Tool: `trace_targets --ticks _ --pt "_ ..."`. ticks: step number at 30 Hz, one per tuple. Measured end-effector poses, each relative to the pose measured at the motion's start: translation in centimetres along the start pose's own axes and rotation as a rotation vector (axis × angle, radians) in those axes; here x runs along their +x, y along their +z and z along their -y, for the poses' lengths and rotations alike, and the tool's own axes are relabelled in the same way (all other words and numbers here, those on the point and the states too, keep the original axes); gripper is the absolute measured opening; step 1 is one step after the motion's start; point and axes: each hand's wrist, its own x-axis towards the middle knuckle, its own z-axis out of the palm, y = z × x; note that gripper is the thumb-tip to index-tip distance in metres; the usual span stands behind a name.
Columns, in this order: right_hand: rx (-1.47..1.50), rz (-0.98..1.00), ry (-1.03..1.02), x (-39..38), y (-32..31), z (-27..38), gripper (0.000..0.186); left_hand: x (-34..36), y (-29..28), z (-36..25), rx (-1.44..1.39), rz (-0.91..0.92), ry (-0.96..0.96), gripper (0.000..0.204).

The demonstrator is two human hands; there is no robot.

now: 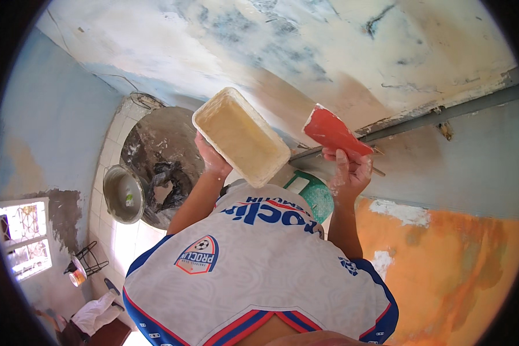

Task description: The person applies a putty-like substance to a wall using a red scraper. They pick up the substance from a plastic container and spread it onto the damaged or uneven sections of the wall.

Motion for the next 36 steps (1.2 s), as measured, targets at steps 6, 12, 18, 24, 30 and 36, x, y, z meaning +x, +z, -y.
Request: trace_targets --ticks 6,12,18,24,30,36 --pt "-0.407 0.274 -0.622 4.0 -0.6 1.7 0.022 0.0 2.3 -0.3 -0.004 0.137 0.088 0.06" --pt "-0.41 0.311 -0.668 4.3 0.1 2.9 0.025 -0.5 5.4 -0.6 -0.025 0.168 0.129 0.06" --pt "-0.08 0.096 -0.216 1.3 0.9 5.2 0.013 0.4 2.2 0.2 -0.011 0.154 0.101 0.068" --pt "-0.285 0.247 -0.219 -1.6 3.0 7.0 0.016 2.1 -4.9 2.3 -0.103 0.17 -0.043 0.082" --pt "-0.596 0.597 -0.03 -1.6 7.2 6.2 0.021 3.7 -10.3 3.4 -0.038 0.185 -0.104 0.084" --pt "-0.738 0.639 -0.026 -2.3 9.6 4.8 0.019 2.0 -7.3 2.4 -0.039 0.156 -0.098 0.083"
